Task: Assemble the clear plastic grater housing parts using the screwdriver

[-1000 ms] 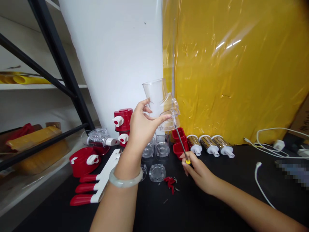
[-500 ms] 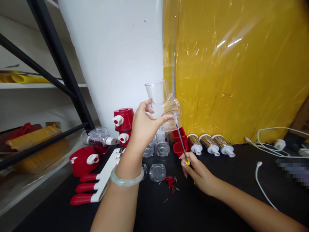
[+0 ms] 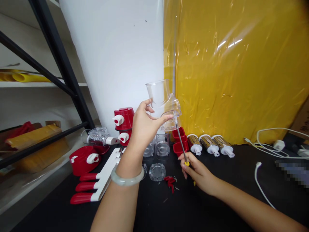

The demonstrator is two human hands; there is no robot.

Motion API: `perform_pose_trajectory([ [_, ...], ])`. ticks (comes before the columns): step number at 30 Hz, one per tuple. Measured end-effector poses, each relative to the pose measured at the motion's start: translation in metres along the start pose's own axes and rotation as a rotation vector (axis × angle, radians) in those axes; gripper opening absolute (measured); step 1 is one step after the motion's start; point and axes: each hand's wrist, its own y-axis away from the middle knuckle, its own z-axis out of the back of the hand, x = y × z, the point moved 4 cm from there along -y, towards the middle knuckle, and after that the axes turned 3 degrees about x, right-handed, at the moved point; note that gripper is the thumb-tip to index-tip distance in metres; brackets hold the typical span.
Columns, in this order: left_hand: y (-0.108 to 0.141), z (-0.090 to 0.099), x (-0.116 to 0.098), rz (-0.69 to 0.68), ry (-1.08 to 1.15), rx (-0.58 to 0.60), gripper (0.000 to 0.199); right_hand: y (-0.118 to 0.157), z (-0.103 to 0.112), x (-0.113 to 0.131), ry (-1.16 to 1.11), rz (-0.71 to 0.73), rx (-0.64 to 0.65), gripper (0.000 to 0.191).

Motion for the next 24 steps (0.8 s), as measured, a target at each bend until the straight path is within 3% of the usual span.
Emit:
perform_pose_trajectory([
  [4, 0.000, 0.002, 0.002, -0.027, -0.070, -0.049, 0.080, -0.002, 0.004, 0.007, 0.194, 0.011, -0.101, 0.024],
  [8, 0.000, 0.002, 0.002, -0.019, -0.077, -0.042, 0.077, -0.002, 0.006, 0.008, 0.238, 0.007, -0.131, 0.024],
  [20, 0.004, -0.007, -0.003, -0.035, -0.034, 0.028, 0.077, 0.001, -0.003, -0.003, 0.107, -0.030, -0.031, 0.027],
  [22, 0.004, -0.007, -0.004, -0.044, -0.022, 0.031, 0.077, 0.002, 0.001, 0.000, 0.134, -0.029, 0.015, 0.036],
  [24, 0.004, -0.007, -0.004, -0.052, -0.012, 0.036, 0.077, 0.002, 0.010, 0.005, 0.159, -0.033, 0.081, 0.057],
])
